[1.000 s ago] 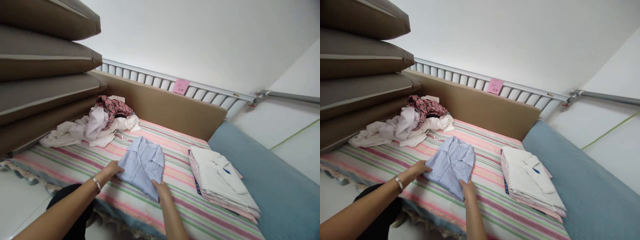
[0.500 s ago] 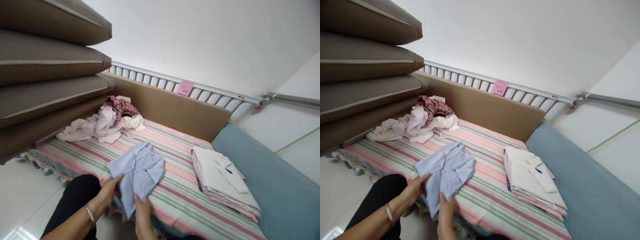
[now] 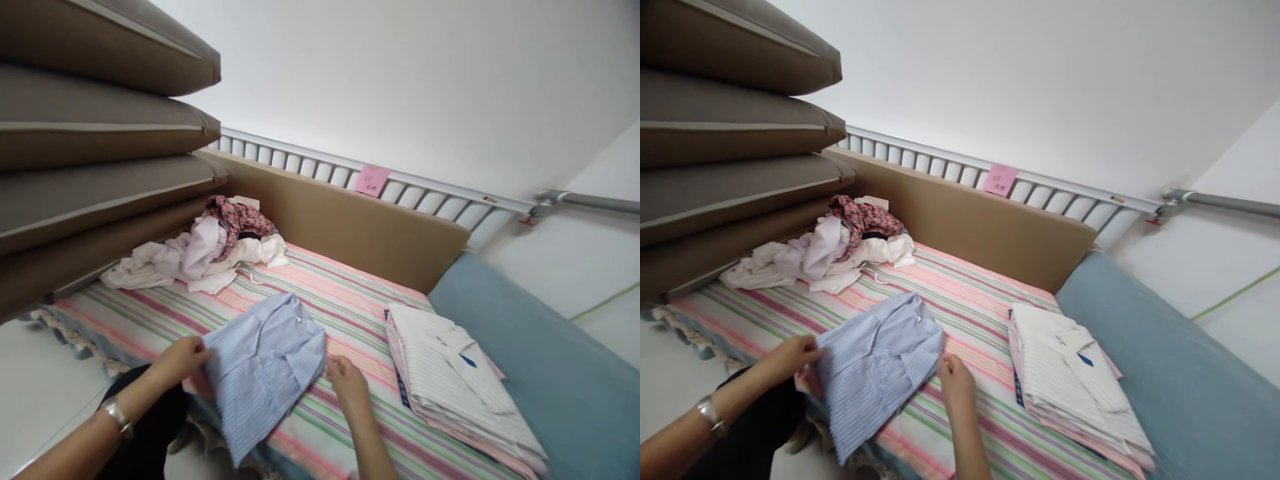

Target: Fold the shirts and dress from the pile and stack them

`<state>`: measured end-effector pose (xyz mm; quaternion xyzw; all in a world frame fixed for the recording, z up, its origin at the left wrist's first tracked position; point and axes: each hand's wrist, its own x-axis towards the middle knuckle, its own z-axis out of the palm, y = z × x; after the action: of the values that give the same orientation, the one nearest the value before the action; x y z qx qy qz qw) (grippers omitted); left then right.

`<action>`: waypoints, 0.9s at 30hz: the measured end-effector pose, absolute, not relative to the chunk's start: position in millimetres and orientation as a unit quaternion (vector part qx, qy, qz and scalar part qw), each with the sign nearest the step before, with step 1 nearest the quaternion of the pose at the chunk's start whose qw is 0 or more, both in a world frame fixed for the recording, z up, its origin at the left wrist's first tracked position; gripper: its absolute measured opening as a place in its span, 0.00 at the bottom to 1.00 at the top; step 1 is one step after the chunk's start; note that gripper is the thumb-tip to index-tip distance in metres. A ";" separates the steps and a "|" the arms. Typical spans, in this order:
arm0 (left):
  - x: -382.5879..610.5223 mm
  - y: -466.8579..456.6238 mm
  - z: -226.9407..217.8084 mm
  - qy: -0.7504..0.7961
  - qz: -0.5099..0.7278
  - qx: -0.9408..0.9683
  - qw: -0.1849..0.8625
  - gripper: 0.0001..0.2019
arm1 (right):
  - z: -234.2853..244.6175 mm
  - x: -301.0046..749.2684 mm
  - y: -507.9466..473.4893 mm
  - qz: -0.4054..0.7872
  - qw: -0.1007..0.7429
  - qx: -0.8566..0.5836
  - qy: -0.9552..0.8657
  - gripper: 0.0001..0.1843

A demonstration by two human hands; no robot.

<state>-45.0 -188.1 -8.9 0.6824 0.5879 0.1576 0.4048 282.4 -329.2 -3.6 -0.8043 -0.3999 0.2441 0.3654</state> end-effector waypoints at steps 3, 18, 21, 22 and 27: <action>-1.3 -159.2 22.9 0.507 0.239 0.779 0.280 0.08 | -3.8 303.2 -300.8 0.165 0.413 -0.790 -0.422 0.20; 199.4 -46.2 -9.2 0.277 0.084 0.952 0.094 0.14 | -38.2 316.1 -247.2 0.119 0.388 -0.816 -0.413 0.11; 188.8 -43.3 -4.3 0.269 0.083 0.954 0.098 0.14 | -35.7 314.2 -249.1 0.110 0.367 -0.823 -0.419 0.08; 184.3 -41.9 -1.1 0.267 0.086 0.955 0.100 0.15 | -34.7 314.0 -250.3 0.109 0.373 -0.820 -0.421 0.07; 157.3 -33.4 24.9 0.251 0.097 0.956 0.116 0.17 | -25.3 315.0 -259.8 0.131 0.456 -0.777 -0.413 0.06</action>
<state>157.3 -33.4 24.9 0.9561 0.2514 0.0969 0.1156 315.0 -259.8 -25.3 -0.7775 -0.4133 0.1309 0.4556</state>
